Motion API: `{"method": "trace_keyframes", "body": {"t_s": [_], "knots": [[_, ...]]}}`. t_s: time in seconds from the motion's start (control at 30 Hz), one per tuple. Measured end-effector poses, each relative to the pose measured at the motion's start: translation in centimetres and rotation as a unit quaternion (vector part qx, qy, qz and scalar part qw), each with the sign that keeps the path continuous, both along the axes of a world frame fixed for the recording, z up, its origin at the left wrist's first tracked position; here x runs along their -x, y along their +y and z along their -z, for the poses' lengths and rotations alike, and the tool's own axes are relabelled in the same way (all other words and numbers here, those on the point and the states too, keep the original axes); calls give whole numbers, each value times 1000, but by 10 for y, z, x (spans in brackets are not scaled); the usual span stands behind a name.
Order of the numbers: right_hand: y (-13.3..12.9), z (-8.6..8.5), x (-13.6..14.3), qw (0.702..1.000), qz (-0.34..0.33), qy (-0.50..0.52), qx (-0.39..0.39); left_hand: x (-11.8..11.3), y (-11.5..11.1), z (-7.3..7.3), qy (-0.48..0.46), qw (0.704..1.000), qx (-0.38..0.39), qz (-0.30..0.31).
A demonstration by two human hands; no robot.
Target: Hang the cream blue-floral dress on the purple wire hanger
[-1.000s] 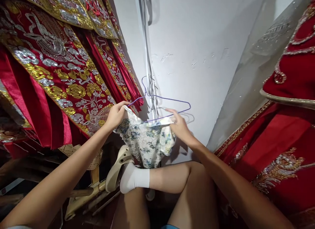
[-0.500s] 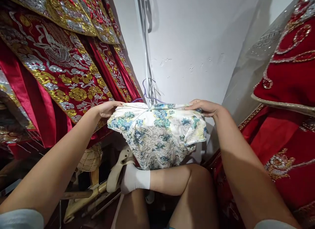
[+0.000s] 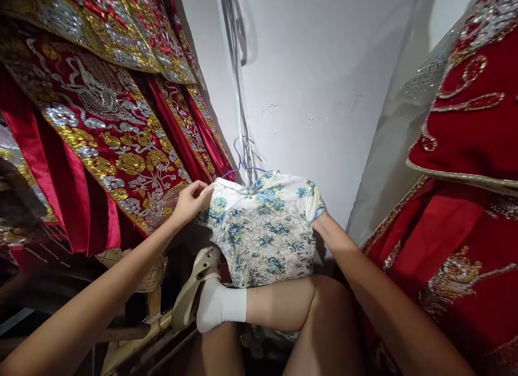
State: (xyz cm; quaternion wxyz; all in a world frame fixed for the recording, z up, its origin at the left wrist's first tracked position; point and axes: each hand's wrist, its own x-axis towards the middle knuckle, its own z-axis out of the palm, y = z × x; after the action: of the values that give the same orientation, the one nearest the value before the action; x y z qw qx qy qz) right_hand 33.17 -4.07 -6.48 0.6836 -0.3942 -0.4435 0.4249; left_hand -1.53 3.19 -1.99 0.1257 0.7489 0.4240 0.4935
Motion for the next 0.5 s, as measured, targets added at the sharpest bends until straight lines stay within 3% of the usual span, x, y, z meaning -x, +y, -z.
{"method": "trace_keyframes", "body": {"t_s": [0.1,0.27,0.37,0.43,0.5], "knots": [[3,-9,-1,998,-13,69,-2,-1,-7,-4,45,997,-57,-7],[6,-73,24,987,-73,131,-51,-14,4,-33,44,990,-105,-87],[-21,-97,50,990,-91,39,-96,-16,7,-40,24,988,-112,-108],[-50,-96,66,980,-137,-81,-116,-15,3,-34,-25,990,-117,-75],[-73,-84,77,938,-194,-250,-143,-15,-5,-19,-98,989,-110,-33]]}}
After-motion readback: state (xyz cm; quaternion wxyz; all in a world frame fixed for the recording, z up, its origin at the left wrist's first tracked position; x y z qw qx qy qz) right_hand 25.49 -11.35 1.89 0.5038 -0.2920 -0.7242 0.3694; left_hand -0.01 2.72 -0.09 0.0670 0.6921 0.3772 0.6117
